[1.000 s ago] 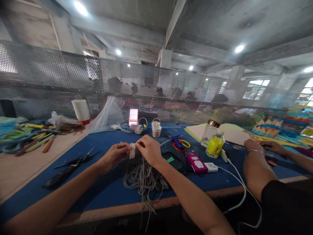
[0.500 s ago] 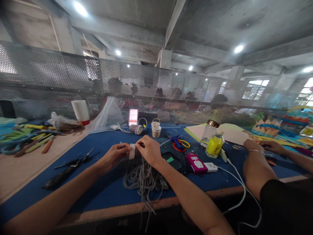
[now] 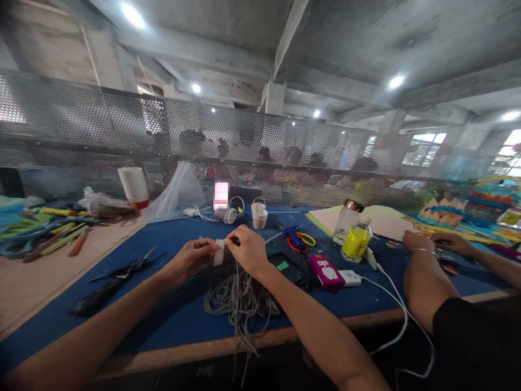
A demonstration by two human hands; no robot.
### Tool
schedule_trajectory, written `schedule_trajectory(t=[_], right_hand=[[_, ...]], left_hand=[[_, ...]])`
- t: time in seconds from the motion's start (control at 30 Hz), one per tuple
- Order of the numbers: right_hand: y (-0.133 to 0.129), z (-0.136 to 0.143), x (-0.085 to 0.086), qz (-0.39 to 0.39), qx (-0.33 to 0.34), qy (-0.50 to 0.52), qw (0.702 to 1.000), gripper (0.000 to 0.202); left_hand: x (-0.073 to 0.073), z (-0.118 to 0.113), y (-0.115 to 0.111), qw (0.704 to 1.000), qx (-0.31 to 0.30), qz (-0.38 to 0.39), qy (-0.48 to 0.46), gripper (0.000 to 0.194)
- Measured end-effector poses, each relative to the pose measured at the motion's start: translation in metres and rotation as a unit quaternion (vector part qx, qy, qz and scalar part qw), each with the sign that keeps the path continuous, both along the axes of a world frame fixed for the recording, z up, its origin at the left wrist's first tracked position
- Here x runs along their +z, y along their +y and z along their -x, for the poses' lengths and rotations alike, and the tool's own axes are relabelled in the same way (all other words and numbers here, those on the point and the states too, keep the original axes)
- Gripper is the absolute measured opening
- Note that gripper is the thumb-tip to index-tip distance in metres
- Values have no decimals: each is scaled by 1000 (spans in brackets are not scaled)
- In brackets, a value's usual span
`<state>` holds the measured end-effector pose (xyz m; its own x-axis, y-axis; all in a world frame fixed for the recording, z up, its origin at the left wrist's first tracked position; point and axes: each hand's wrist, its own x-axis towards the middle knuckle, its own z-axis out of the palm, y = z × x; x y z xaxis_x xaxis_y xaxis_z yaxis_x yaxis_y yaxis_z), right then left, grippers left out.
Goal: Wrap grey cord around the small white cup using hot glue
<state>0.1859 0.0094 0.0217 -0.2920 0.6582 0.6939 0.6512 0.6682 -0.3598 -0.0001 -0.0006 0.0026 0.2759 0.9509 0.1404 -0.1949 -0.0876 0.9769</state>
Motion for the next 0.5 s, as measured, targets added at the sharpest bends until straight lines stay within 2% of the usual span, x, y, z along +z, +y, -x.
schedule_trajectory(t=[0.5], right_hand=[[2,1,-3,8,-13,-1,1000,13]], left_hand=[[-5,1,3,1000,-4,2,-7,15]])
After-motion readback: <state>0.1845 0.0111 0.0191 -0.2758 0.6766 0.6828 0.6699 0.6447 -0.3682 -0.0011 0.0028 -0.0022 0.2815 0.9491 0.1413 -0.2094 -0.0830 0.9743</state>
